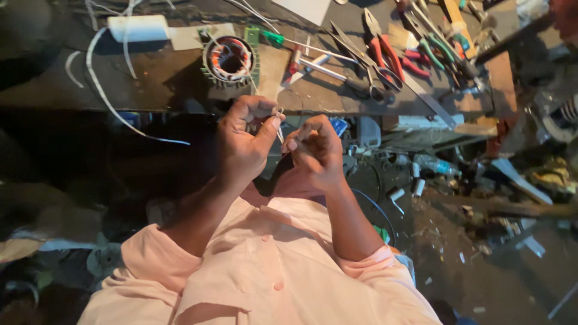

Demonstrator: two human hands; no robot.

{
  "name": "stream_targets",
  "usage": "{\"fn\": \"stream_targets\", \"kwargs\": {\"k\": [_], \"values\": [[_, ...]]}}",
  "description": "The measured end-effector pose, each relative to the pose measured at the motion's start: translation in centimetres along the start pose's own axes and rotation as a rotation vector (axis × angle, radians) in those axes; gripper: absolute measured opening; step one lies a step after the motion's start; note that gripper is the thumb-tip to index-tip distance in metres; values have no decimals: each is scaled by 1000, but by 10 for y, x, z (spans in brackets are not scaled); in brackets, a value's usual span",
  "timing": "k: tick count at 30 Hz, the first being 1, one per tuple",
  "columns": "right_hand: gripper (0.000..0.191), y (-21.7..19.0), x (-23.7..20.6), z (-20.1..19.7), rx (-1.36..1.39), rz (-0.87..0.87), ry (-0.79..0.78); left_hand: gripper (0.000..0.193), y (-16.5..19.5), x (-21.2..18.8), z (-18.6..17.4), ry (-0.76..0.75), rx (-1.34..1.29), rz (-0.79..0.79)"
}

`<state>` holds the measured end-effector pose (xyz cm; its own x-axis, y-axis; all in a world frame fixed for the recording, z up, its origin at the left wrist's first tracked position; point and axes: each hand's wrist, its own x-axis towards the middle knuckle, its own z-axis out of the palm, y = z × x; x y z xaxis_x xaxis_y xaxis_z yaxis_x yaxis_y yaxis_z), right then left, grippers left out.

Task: The person works on a motor stator on a cluttered workbench, inserting white insulating strips into the copper coil slots, tucking wires into place, cutting material with scissors, and tapping the assembly with a hammer. They repeatedly adjust the windings and press components into the stator slots by hand.

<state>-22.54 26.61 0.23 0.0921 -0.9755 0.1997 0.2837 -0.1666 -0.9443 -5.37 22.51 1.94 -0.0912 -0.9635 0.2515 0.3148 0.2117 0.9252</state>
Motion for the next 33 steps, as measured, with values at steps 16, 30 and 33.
{"fn": "stream_targets", "kwargs": {"k": [16,30,33], "values": [[38,12,9,10,91,51,-122,15,-6,-3,-9,135,2,78],[37,15,7,6,59,113,-164,14,8,-8,-8,158,306,199],[38,17,7,3,91,132,-205,14,10,-8,-8,121,273,187]]}}
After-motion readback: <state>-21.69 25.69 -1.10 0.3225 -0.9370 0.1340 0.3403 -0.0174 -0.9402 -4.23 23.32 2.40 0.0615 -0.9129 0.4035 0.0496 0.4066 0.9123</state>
